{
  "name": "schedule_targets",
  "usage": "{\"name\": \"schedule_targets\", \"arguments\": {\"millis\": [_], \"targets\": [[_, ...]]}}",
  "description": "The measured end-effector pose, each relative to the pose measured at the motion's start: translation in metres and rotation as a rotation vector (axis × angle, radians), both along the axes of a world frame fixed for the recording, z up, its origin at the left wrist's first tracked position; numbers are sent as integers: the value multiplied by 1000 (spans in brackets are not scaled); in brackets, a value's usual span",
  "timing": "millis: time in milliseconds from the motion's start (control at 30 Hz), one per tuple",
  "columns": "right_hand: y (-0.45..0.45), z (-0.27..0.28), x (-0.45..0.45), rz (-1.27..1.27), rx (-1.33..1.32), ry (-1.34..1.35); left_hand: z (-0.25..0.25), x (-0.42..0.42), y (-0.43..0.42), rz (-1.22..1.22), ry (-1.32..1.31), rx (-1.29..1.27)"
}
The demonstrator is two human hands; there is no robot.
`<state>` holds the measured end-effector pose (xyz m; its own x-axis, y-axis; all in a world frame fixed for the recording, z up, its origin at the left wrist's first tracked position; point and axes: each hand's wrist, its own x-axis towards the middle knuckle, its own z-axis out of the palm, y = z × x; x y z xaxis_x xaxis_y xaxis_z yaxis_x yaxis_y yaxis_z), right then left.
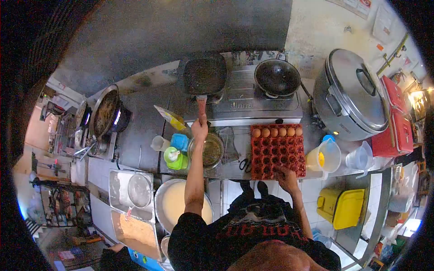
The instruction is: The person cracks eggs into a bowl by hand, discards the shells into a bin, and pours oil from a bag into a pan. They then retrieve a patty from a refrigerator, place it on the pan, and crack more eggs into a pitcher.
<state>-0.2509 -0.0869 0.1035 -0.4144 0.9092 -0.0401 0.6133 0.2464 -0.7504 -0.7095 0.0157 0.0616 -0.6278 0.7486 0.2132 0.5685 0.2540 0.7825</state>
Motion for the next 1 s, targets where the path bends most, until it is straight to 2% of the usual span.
{"name": "schedule_targets", "arguments": {"millis": [33, 133, 233, 333, 533, 633, 667, 733, 833, 1000], "targets": [[-1, 2, -1, 2, 37, 9, 7, 0, -4, 16, 144, -2], [-3, 12, -7, 1, 47, 62, 28, 3, -15, 50, 233, -90], [-4, 7, -9, -2, -53, 75, 19, -4, -20, 78, 363, -38], [-3, 0, -8, 17, -54, 85, 17, 0, -27, 145, 402, -133], [0, 3, -9, 28, 33, 54, 29, -2, -32, 150, 322, -158], [0, 5, -9, -10, -53, 140, 31, -20, -30, 13, -511, -80], [0, 8, -9, -25, -99, 177, 31, -23, -31, 17, -624, -84], [2, 20, -11, 11, -40, 114, 66, -13, -37, 23, -847, -94], [3, 10, -12, -6, -33, 130, 75, -22, -43, -55, -1090, -106], [5, 7, -12, 16, -51, 154, 90, -22, -48, -144, -1241, -138]]}}
